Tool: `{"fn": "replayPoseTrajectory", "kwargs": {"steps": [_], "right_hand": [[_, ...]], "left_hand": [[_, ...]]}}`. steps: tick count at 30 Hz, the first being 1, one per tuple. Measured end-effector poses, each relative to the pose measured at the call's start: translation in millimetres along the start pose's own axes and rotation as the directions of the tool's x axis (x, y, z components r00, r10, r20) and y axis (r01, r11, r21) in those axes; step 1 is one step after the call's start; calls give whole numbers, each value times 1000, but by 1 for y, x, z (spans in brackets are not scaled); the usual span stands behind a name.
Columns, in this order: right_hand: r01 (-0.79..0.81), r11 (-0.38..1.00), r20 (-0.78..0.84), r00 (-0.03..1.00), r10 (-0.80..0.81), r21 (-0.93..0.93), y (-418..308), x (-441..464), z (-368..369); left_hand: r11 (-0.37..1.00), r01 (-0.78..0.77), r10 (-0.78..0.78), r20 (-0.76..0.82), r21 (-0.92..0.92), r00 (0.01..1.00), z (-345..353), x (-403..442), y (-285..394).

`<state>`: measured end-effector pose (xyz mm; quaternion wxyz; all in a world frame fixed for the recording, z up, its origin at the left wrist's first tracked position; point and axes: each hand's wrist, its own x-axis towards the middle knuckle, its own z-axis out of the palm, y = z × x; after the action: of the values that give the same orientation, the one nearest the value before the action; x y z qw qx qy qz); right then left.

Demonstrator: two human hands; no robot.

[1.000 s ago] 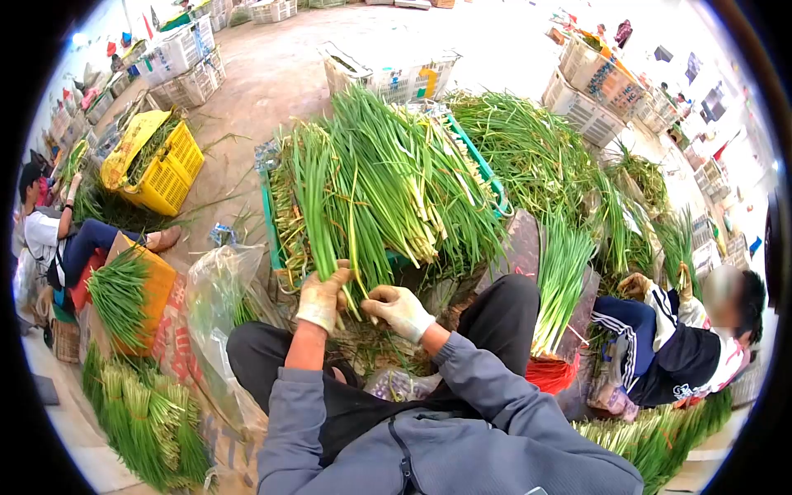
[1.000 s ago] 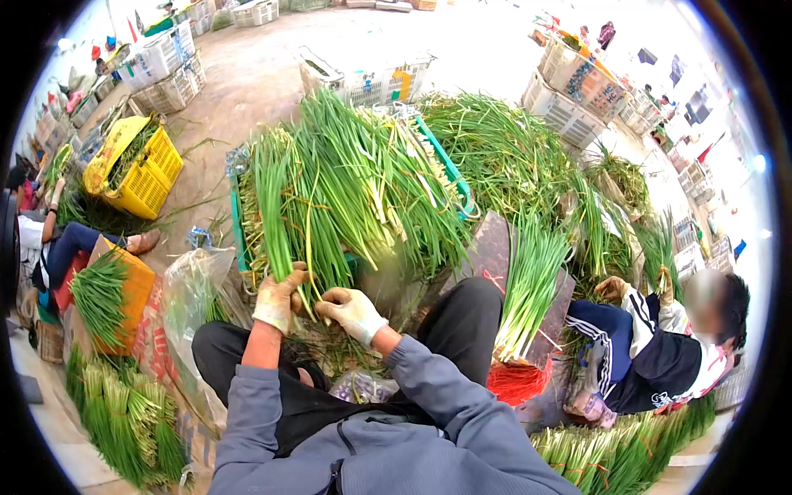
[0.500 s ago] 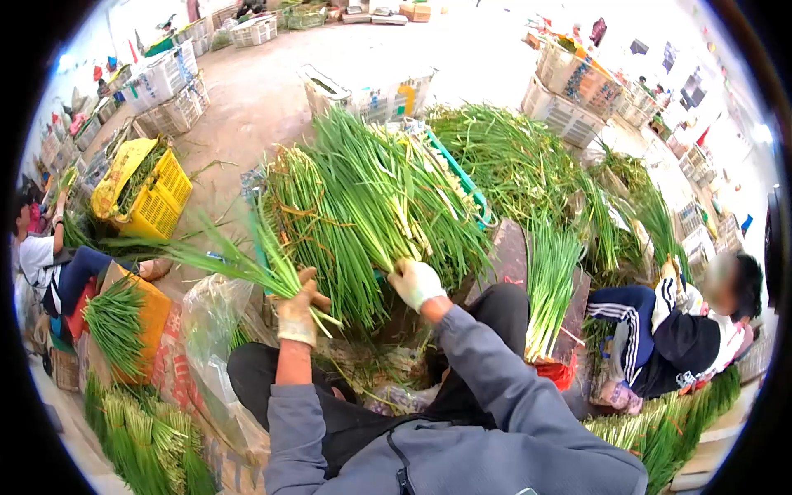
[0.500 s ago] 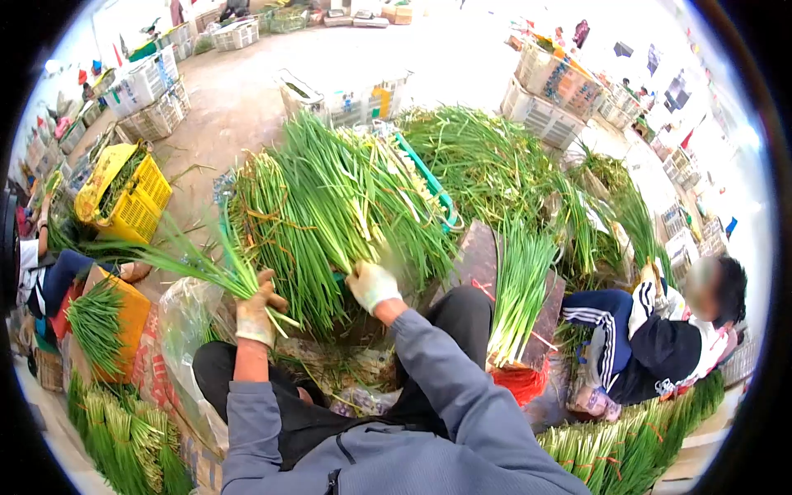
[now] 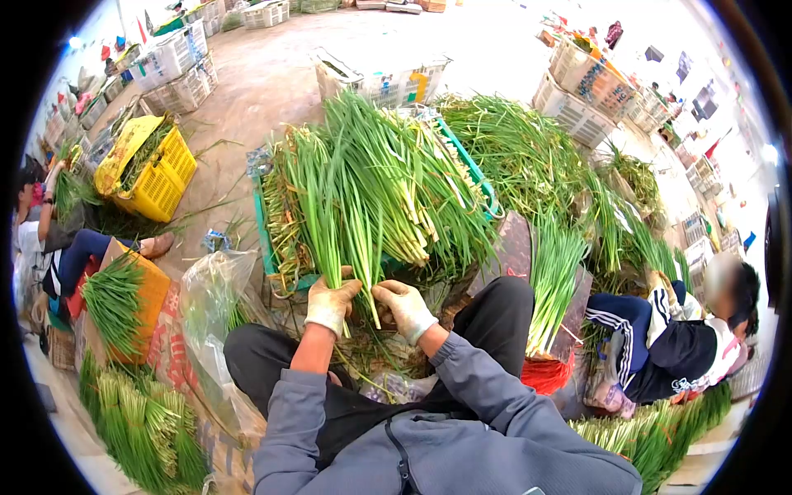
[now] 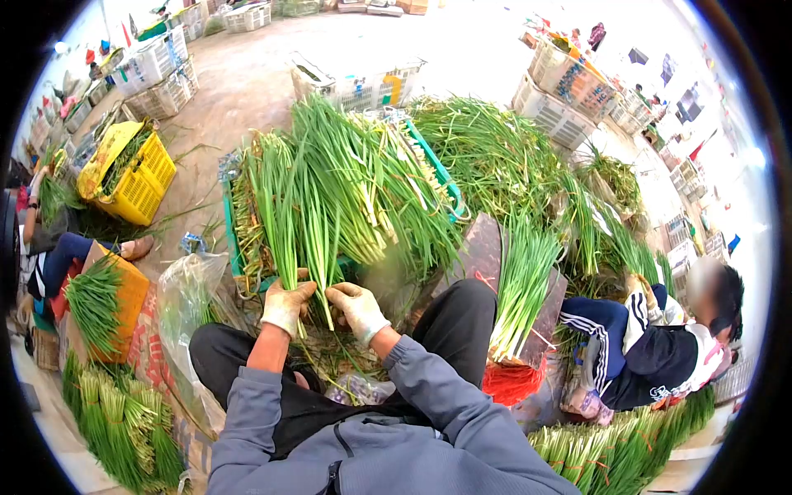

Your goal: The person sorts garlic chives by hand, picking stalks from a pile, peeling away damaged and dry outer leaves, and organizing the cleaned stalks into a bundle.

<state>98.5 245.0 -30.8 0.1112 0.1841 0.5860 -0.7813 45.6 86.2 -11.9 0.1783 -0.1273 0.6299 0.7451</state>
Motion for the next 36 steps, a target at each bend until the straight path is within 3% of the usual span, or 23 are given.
{"fn": "replayPoseTrajectory", "kwargs": {"steps": [5,6,7,9,11,12,13,15,17,19,20,21,22,23,25,26,27,28,29,31,33,34,36], "right_hand": [[167,950,-260,961,-96,265,20,17,-17],[179,963,-305,946,-113,200,19,15,-20],[202,974,-293,942,-165,101,19,13,-22],[244,961,-232,935,-269,-131,15,9,-21],[202,963,-136,964,-228,-179,8,1,-16],[215,962,-96,968,-233,-168,10,0,-12],[227,961,-56,970,-238,-160,9,-3,-5],[432,844,81,899,-429,-318,11,-4,5],[387,884,214,917,-338,-262,16,-9,5],[295,843,224,951,-213,-450,-12,-30,6],[372,759,297,923,-243,-534,-7,-30,0],[441,660,370,893,-255,-608,2,-31,-8],[492,571,545,833,-91,-656,11,-26,-19],[550,424,670,711,215,-720,12,-16,-33],[662,19,577,639,509,-750,-24,4,-49],[564,5,555,812,178,-826,-32,36,-59],[398,61,394,917,-62,-915,-56,52,-58],[251,224,172,931,-321,-942,-81,67,-56],[202,407,-46,852,-522,-891,-106,82,-55],[-65,394,-248,866,-434,-917,-131,114,-54],[13,639,-232,926,-298,-769,-120,150,-68],[22,637,-224,926,-303,-770,-127,139,-55],[138,855,-183,948,-260,-500,-127,112,-31]], "left_hand": [[995,-94,85,-201,-36,976,-17,3,-2],[998,-39,47,-237,40,970,-24,7,0],[989,-118,136,-261,83,956,-27,13,-6],[838,-166,364,-305,521,880,-29,15,-9],[858,-414,496,-286,304,820,-14,9,-13],[863,-390,460,-181,322,869,-13,9,-14],[943,-329,334,-124,56,934,-2,6,-12],[993,113,-113,-4,21,994,1,0,0],[991,118,-122,71,63,990,-4,0,1],[976,-176,169,-64,-124,983,-5,-2,11],[877,-280,317,35,-390,948,-34,26,1],[809,-248,247,-74,-533,966,-42,20,21],[835,-361,300,-206,-415,931,-53,16,32],[837,-400,338,-221,-373,915,-62,11,45],[779,-441,391,-205,-445,897,-66,10,61],[743,-438,394,-200,-505,897,-68,11,61],[705,-430,391,-197,-564,899,-70,10,58],[729,-416,394,-164,-544,904,-71,13,53],[713,-377,338,-182,-591,923,-67,16,49],[729,-284,223,-177,-623,959,-60,19,43],[749,-208,186,-102,-629,977,-58,24,35],[763,-179,140,-112,-622,984,-53,23,35],[781,-163,104,-132,-603,986,-47,27,30]]}}
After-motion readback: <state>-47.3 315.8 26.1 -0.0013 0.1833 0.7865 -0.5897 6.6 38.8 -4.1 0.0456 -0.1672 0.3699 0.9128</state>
